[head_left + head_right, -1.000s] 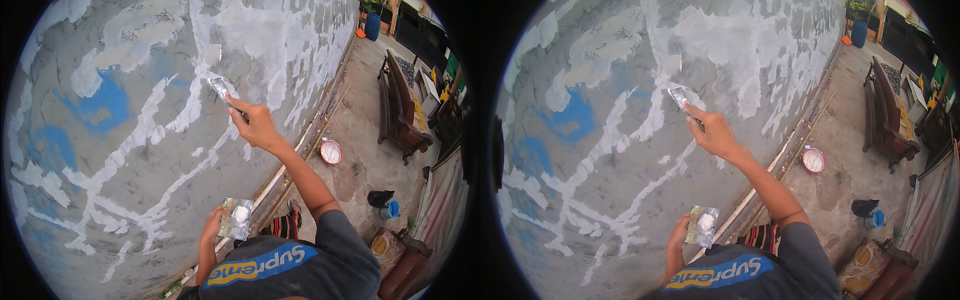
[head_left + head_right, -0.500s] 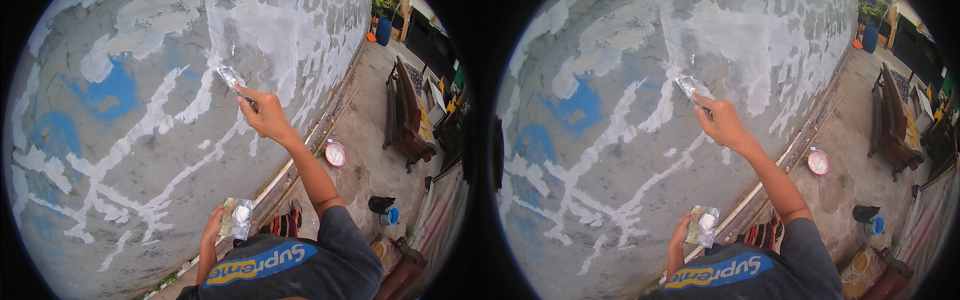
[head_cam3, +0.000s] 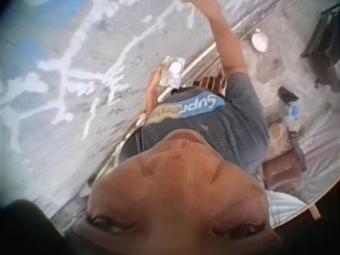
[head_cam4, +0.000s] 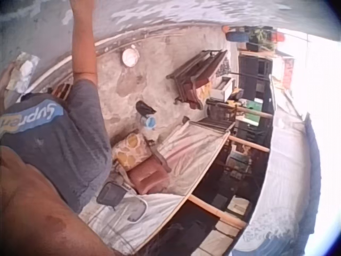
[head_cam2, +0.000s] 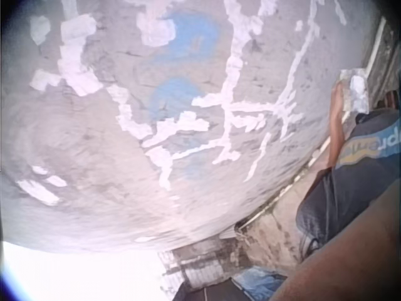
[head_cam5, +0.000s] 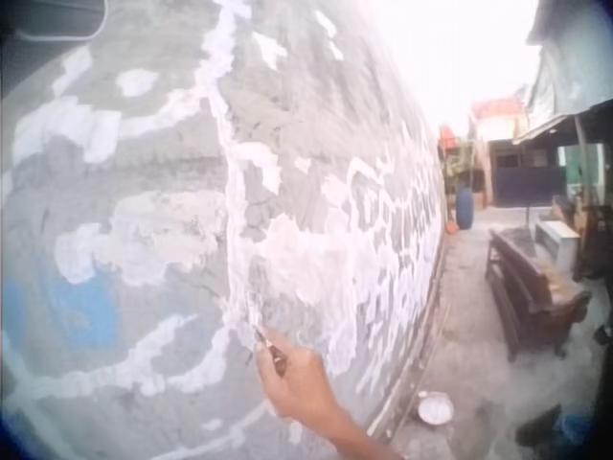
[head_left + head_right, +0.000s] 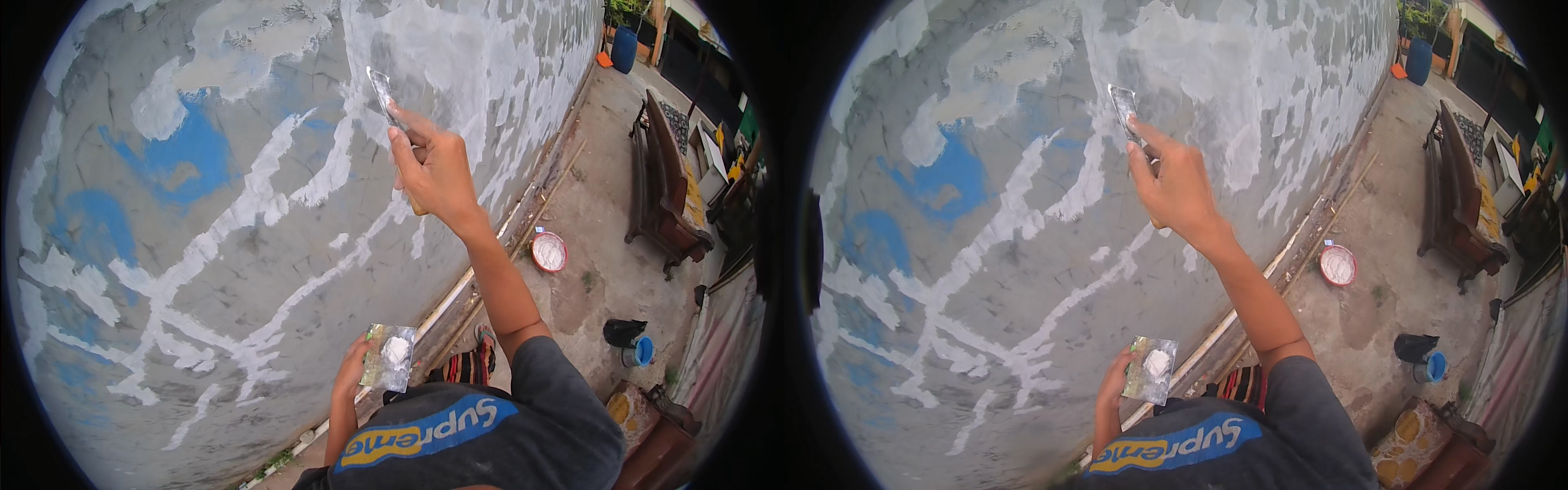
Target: The person uses a trowel and a smaller putty knife to scoop white plaster from a bucket and apply it to a weathered concrete wall. They repeatedly transfer material between tools and spread it over cracks and uneven areas.
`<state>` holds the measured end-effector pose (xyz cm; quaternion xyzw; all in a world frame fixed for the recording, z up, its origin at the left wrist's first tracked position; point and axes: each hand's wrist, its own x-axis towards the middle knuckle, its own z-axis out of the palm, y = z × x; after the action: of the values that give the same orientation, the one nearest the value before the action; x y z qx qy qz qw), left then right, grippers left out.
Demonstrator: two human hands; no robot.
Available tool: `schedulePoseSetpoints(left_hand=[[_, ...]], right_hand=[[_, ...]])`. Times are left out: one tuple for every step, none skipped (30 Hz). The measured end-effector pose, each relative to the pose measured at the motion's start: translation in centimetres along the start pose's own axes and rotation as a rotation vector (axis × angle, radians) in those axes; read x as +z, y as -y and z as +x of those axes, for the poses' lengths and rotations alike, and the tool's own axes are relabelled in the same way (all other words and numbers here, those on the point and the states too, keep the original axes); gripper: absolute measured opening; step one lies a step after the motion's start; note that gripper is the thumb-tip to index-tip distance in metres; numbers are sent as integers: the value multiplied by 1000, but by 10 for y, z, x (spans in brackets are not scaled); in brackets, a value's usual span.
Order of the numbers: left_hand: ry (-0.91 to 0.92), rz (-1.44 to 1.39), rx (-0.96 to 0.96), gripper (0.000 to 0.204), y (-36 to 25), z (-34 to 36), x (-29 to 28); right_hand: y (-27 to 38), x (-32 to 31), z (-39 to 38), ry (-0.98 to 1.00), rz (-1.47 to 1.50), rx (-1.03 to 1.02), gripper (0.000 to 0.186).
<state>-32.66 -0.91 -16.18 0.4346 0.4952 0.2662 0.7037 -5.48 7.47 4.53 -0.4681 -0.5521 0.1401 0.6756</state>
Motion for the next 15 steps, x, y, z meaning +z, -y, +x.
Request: schedulePoseSetpoints(left_hand=[[38,-31,-15,40,1,0,-3],[20,-21,-12,40,2,0,-3],[8,-8,-4,40,1,1,-4],[-4,6,4,40,0,2,-4],[-17,5,21,40,-1,1,-5],[-18,11,26,40,-2,1,-2],[-17,19,31,39,-2,2,0],[18,5,14,39,-1,2,-2],[55,-9,-3,40,-1,5,-6],[92,-21,-21,40,1,6,-8],[73,-24,-34,39,3,6,-8],[55,-26,-43,39,3,6,-7],[36,-28,-52,39,3,7,-5],[45,-24,-37,39,2,8,-3],[58,-22,-28,39,2,8,-1]], right_hand=[[3,7,3,-53,32,-8,38],[-2,18,7,-88,-30,-101,38],[-14,31,14,-129,-96,-197,39],[-24,42,17,-170,-163,-294,39],[-28,56,14,-166,-138,-297,40],[-34,63,5,-172,-125,-289,40],[-36,64,-3,-180,-114,-281,40],[-36,63,-13,-114,-122,-235,40],[-35,57,-22,-50,-131,-189,40],[-33,49,-29,13,-140,-142,40],[-29,37,-33,77,-160,-124,39],[-21,23,-34,139,-181,-111,39],[-14,13,-33,201,-201,-97,39],[-5,6,-27,156,-158,-64,39],[3,-2,-16,112,-119,-27,39]])
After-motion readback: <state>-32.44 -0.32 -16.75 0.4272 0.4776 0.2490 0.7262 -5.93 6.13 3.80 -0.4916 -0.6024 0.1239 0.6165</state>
